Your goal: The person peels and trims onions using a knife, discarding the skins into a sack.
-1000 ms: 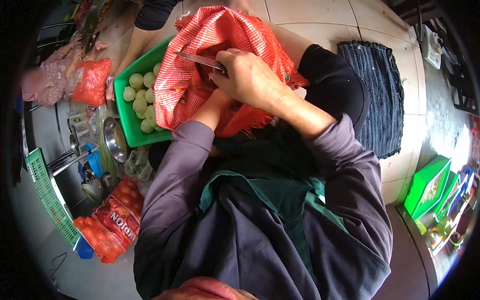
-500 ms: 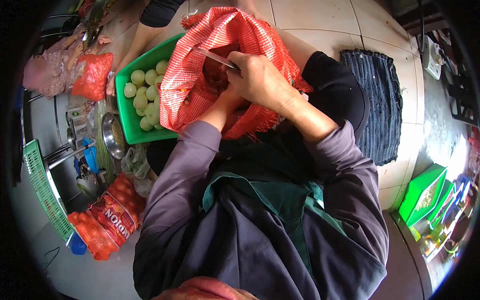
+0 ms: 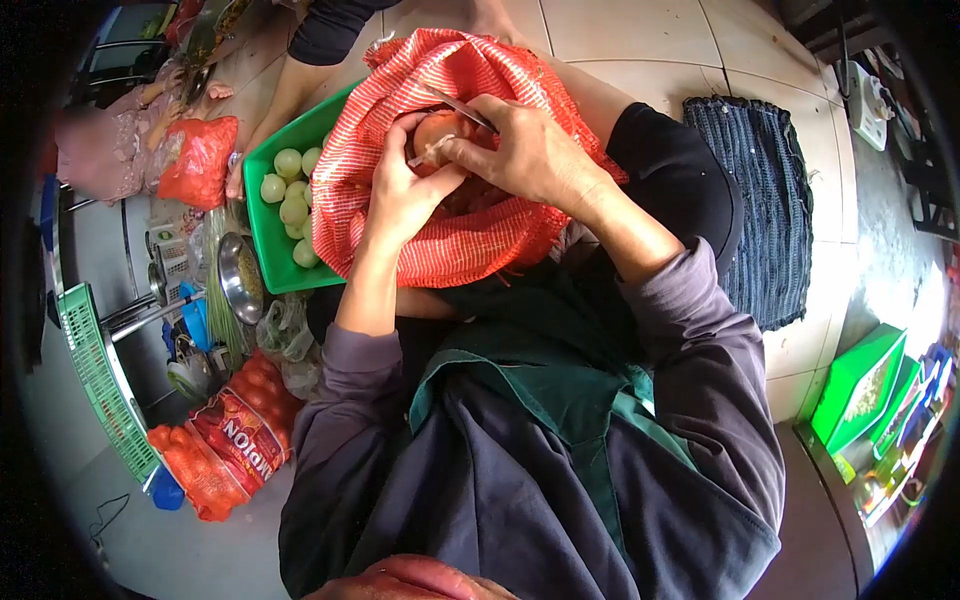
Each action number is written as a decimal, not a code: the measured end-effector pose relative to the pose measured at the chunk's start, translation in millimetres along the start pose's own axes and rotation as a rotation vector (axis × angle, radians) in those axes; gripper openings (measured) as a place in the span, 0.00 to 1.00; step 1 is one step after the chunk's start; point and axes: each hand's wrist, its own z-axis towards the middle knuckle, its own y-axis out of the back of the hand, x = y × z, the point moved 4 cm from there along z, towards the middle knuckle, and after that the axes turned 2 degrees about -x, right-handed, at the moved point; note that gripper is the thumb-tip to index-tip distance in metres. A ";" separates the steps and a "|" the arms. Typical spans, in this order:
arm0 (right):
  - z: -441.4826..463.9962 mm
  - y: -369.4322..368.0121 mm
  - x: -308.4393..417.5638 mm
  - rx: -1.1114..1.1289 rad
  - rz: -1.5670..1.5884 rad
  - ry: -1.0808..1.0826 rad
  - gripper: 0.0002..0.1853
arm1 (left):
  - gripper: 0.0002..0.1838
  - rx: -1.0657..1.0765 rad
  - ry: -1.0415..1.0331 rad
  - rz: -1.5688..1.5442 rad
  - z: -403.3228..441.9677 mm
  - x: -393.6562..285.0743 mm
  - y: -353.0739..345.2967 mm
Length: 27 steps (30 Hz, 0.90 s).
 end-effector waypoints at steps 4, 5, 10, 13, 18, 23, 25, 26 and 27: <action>0.9 -2.0 -0.5 0.067 0.071 0.006 0.38 | 0.40 0.007 -0.143 -0.079 -7.1 -3.4 -4.4; 1.3 -2.5 -1.2 0.084 0.105 0.011 0.40 | 0.40 0.009 -0.217 -0.048 -7.4 0.6 -5.2; -0.7 -2.6 3.8 0.102 0.191 0.050 0.39 | 0.42 0.040 -0.306 0.093 -12.4 -4.1 -6.2; -1.3 -4.7 -0.7 0.040 0.257 0.050 0.37 | 0.45 0.050 -0.369 0.312 -12.4 -5.6 -1.1; -0.3 7.4 4.2 -0.049 0.347 0.051 0.37 | 0.47 0.046 -0.384 0.403 -21.3 -12.7 8.5; -4.2 -0.7 -3.5 -0.066 0.402 0.082 0.37 | 0.40 -0.148 -0.490 0.507 -29.0 -26.0 2.1; -5.2 -0.5 -1.1 -0.058 0.408 0.095 0.36 | 0.41 -0.151 -0.414 0.402 -26.2 -22.1 -5.4; -5.2 0.4 -0.3 -0.050 0.411 0.083 0.36 | 0.41 -0.152 -0.373 0.351 -25.8 -20.3 -8.8; -5.7 1.0 0.4 -0.043 0.416 0.069 0.36 | 0.43 -0.147 -0.336 0.303 -25.0 -23.2 -11.5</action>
